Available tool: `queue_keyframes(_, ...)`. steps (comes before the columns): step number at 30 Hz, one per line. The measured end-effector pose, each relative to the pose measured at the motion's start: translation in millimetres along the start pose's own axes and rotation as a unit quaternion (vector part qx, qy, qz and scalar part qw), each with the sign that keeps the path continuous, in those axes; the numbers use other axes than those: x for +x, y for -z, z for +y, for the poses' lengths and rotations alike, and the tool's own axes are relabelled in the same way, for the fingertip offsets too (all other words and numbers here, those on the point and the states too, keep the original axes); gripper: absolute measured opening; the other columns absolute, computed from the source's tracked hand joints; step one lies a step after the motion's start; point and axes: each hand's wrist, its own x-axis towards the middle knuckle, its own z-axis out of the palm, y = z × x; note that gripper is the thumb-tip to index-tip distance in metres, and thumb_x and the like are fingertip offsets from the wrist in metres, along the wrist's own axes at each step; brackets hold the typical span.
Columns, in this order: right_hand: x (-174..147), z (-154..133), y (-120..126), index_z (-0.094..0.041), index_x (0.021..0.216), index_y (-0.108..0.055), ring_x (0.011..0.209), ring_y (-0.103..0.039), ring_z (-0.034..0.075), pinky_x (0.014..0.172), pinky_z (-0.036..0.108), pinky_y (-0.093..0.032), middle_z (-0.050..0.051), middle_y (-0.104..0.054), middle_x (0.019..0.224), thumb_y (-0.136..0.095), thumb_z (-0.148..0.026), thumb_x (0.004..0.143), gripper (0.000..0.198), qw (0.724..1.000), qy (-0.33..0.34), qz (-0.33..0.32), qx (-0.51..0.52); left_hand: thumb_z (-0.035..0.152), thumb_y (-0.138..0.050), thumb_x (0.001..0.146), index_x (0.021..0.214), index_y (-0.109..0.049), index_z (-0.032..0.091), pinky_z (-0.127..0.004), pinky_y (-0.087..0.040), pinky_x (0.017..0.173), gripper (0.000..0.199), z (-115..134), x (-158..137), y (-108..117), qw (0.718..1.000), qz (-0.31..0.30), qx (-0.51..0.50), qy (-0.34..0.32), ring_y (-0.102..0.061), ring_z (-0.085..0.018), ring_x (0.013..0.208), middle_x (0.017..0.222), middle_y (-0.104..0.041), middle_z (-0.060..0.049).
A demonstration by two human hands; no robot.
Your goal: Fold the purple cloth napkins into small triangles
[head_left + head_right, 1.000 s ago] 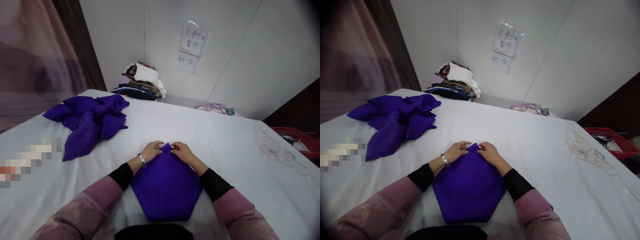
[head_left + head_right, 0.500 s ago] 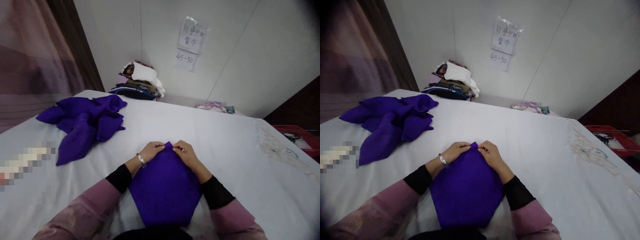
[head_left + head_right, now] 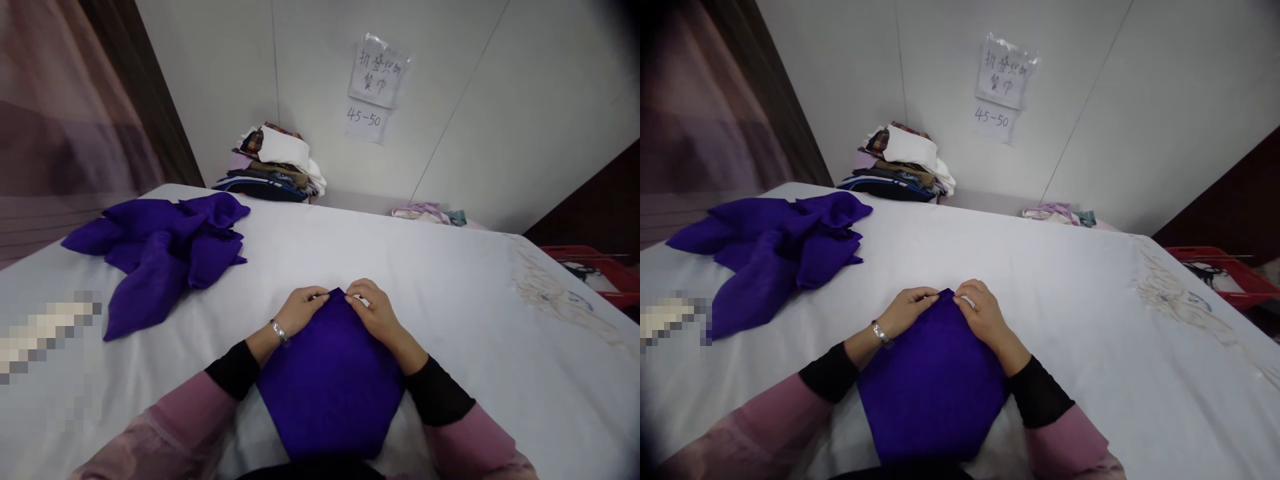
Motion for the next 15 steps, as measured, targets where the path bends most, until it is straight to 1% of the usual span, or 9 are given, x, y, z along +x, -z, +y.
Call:
queue_keyframes(3, -0.7, -4.2, -0.5, -0.024, 0.085, -0.062, 0.094, -0.055, 0.018, 0.085, 0.036, -0.044, 0.005, -0.060, 0.097, -0.052, -0.022, 0.084, 0.010, 1.000, 0.013, -0.011, 0.025, 0.041, -0.053, 0.076, 0.083, -0.067, 0.019, -0.023, -0.042, 0.060, 0.027, 0.7, -1.4, -0.5, 1.000, -0.002, 0.008, -0.015, -0.055, -0.013, 0.064, 0.072, -0.064, 0.002)
queue_keyframes(7, -0.4, -4.9, -3.1, -0.024, 0.084, -0.061, 0.095, -0.056, 0.018, 0.086, 0.036, -0.045, 0.004, -0.060, 0.099, -0.053, -0.021, 0.084, 0.009, 0.998, -0.006, 0.007, 0.055, 0.039, -0.052, 0.077, 0.082, -0.066, 0.019, -0.022, -0.041, 0.058, 0.025, 3.6, -4.8, -2.5, 1.000, -0.012, 0.013, -0.025, -0.053, -0.012, 0.062, 0.071, -0.063, 0.002)
queue_keyframes(11, -0.1, -2.3, -5.4, -0.025, 0.086, -0.061, 0.093, -0.056, 0.018, 0.079, 0.034, -0.047, 0.004, -0.061, 0.097, -0.054, -0.022, 0.083, 0.008, 0.998, -0.016, 0.013, 0.063, 0.039, -0.052, 0.078, 0.085, -0.066, 0.019, -0.023, -0.042, 0.060, 0.025, 6.4, -7.7, -4.0, 0.999, -0.013, 0.029, -0.044, -0.053, -0.012, 0.064, 0.074, -0.064, 0.001)
queue_keyframes(15, -0.7, -0.8, -7.8, -0.025, 0.090, -0.061, 0.086, -0.057, 0.017, 0.072, 0.032, -0.047, 0.003, -0.062, 0.090, -0.056, -0.023, 0.082, 0.010, 0.997, -0.036, 0.021, 0.068, 0.041, -0.052, 0.079, 0.086, -0.067, 0.019, -0.023, -0.043, 0.061, 0.027, 8.2, -10.0, -5.0, 0.998, -0.021, 0.020, -0.052, -0.055, -0.013, 0.066, 0.077, -0.065, 0.000)
